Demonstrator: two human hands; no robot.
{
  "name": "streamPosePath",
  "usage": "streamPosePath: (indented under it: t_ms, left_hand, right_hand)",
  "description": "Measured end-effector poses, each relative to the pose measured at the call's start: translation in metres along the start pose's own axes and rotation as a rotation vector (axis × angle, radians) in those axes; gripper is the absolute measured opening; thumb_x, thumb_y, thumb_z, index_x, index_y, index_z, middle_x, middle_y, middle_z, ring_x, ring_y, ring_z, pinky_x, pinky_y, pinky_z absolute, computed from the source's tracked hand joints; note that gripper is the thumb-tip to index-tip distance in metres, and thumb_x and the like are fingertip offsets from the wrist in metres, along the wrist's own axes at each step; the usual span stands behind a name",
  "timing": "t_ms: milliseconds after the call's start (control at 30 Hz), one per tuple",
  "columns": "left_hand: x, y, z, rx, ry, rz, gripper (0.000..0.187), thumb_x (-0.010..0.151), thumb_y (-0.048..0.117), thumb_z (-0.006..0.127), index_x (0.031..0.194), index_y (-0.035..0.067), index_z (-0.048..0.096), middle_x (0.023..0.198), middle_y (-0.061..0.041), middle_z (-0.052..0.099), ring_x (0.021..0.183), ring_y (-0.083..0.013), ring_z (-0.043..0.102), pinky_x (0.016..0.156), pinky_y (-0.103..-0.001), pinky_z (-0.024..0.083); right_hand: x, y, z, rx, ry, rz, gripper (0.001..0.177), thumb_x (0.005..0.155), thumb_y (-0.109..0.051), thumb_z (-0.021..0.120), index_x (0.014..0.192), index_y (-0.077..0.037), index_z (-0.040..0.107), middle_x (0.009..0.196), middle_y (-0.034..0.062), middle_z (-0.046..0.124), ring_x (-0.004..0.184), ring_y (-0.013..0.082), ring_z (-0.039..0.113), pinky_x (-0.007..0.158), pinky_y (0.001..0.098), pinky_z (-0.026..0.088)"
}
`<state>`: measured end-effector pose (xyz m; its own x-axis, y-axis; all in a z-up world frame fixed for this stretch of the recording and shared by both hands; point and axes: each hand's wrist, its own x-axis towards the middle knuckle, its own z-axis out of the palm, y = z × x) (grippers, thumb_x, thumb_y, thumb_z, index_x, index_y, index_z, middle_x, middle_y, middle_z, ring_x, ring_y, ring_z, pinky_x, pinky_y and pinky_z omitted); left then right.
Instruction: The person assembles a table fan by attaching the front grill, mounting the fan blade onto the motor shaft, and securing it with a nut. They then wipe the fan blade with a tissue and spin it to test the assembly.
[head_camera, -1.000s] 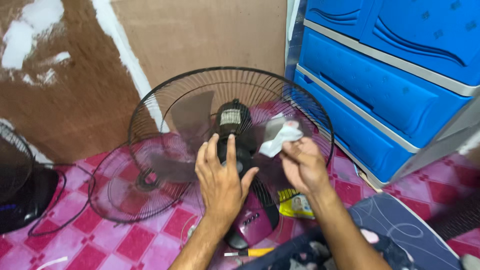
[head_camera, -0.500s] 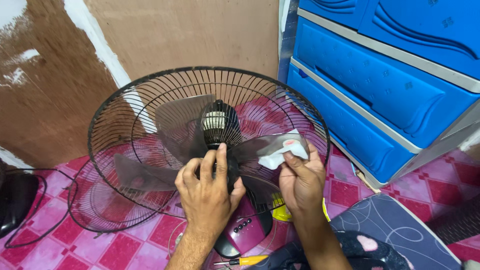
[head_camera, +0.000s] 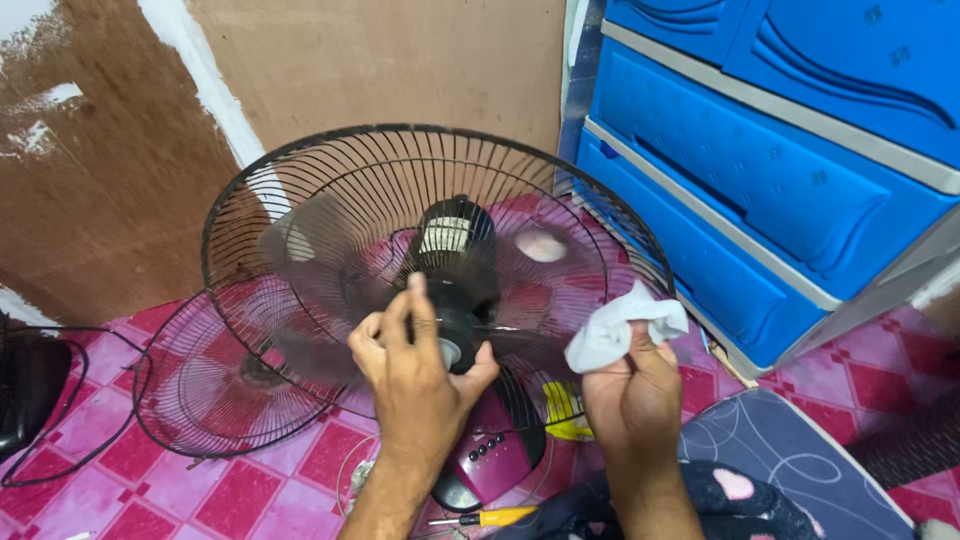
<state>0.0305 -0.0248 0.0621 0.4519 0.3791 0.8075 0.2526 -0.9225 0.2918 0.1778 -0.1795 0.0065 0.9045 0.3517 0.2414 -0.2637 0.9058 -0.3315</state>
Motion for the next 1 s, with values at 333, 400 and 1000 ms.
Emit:
streamPosePath:
  t_ms: [333, 400, 1000]
  left_hand:
    - [0.0, 0.002, -0.003, 0.066, 0.001, 0.017, 0.096, 0.065, 0.036, 0.086, 0.146, 0.001, 0.047, 0.13, -0.014, 0.051, 0.111, -0.0394, 0.043, 0.099, -0.055, 0.038]
    - [-0.001, 0.001, -0.007, 0.057, -0.038, 0.016, 0.096, 0.068, 0.036, 0.085, 0.147, -0.001, 0.045, 0.132, -0.016, 0.051, 0.112, -0.04, 0.043, 0.098, -0.055, 0.038]
    - [-0.062, 0.01, -0.054, -1.207, -0.478, -0.737, 0.032, 0.092, 0.015, 0.074, 0.116, -0.003, 0.064, 0.096, -0.007, 0.075, 0.086, -0.0083, 0.07, 0.075, -0.027, 0.059]
  right_hand:
    - [-0.018, -0.005, 0.059, -0.122, 0.066, -0.009, 0.044, 0.102, -0.005, 0.046, 0.145, 0.002, 0.044, 0.147, 0.014, 0.051, 0.141, 0.0252, 0.046, 0.123, 0.0435, 0.031]
    - [-0.021, -0.005, 0.062, -0.083, 0.044, 0.029, 0.044, 0.102, -0.006, 0.045, 0.145, 0.001, 0.043, 0.149, 0.0134, 0.049, 0.143, 0.0246, 0.045, 0.124, 0.0437, 0.03]
    - [-0.084, 0.023, 0.049, -0.092, -0.001, 0.503, 0.061, 0.091, -0.022, 0.044, 0.145, 0.005, 0.043, 0.143, 0.0278, 0.054, 0.127, 0.0433, 0.056, 0.108, 0.0573, 0.04]
